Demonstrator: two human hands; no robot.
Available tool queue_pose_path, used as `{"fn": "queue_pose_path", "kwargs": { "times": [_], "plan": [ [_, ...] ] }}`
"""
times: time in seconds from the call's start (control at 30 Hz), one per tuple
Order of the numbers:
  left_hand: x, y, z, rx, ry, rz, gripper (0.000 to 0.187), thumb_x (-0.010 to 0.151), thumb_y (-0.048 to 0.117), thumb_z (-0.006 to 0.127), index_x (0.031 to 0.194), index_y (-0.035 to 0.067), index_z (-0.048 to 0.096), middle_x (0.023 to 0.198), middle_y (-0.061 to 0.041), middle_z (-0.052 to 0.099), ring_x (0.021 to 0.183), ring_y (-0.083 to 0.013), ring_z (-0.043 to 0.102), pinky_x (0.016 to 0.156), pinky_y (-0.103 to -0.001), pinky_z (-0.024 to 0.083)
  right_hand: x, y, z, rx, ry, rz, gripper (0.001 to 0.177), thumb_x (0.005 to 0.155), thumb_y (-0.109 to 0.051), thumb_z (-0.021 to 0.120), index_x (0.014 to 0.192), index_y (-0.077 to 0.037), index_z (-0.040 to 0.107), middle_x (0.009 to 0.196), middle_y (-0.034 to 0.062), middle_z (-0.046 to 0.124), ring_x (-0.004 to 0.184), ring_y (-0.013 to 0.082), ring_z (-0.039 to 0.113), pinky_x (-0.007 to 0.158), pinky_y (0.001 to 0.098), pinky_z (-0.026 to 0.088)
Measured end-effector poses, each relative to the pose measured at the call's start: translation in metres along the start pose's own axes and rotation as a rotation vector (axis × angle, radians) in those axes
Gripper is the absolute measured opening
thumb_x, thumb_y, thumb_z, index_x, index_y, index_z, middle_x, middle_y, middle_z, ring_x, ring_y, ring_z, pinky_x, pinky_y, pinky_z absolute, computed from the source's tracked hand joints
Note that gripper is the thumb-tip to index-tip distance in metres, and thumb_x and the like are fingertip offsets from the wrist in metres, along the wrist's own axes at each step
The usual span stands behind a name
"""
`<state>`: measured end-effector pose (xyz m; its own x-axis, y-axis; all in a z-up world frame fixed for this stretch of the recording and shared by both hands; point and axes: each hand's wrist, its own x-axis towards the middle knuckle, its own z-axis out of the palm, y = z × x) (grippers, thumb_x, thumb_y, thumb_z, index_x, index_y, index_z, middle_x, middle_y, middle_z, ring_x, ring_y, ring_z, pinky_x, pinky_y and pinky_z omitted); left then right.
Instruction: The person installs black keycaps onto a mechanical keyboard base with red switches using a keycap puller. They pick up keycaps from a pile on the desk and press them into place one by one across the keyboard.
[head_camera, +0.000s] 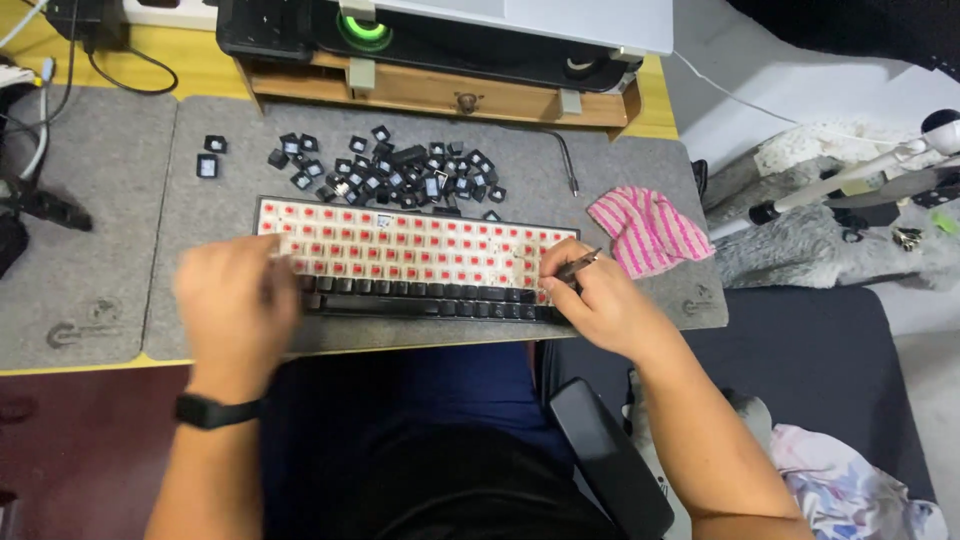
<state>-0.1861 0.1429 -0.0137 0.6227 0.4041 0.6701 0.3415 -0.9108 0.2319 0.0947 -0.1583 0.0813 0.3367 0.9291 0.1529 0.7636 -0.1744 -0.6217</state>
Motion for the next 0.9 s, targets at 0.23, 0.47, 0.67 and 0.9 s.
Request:
{"fn": "queue_pose_path", "kwargs": {
  "times": [0.23,0.47,0.67,0.9],
  "plan": [
    [-0.006,-0.001,-0.017,-0.189,-0.091,-0.234,0.027,0.109,0.019,0.061,0.123,-0.003,0.067,0.118,-0.020,0.066,0.108,-0.0387,0.057,0.095,-0.047,0.043,0.003,-0.023,-0.005,0.010,-0.151,0.056,0.006,0.101,-0.017,0.052,0.102,-0.011,0.054,0.102,0.0053,0.063,0.092,0.0230,0.062,0.086,0.0373,0.047],
    [-0.002,0.007,-0.023,-0.101,-0.191,-0.224,0.035,0.109,0.031,0.054,0.127,0.003,0.066,0.124,-0.016,0.067,0.114,-0.0375,0.059,0.091,-0.052,0.044,0.005,-0.016,-0.013,-0.041,-0.258,0.148,0.018,0.098,-0.016,0.048,0.111,-0.009,0.058,0.110,0.0060,0.064,0.102,0.0240,0.063,0.095,0.0384,0.046],
    [-0.003,0.007,-0.024,-0.080,-0.193,-0.230,0.030,0.110,0.027,0.054,0.128,0.006,0.067,0.124,-0.014,0.066,0.114,-0.0364,0.060,0.090,-0.052,0.044,0.007,-0.016,-0.011,-0.048,-0.333,0.079,0.021,0.104,-0.022,0.045,0.113,-0.009,0.058,0.114,0.0067,0.065,0.106,0.0255,0.064,0.096,0.0404,0.047],
    [-0.003,0.006,-0.023,-0.086,-0.211,-0.251,0.030,0.108,0.029,0.056,0.126,0.008,0.068,0.121,-0.014,0.064,0.111,-0.0373,0.059,0.087,-0.052,0.044,-0.001,-0.003,0.018,-0.060,-0.050,0.147,0.013,0.102,-0.020,0.047,0.105,-0.009,0.054,0.098,0.0063,0.068,0.085,0.0252,0.065,0.081,0.0394,0.048]
  ]
}}
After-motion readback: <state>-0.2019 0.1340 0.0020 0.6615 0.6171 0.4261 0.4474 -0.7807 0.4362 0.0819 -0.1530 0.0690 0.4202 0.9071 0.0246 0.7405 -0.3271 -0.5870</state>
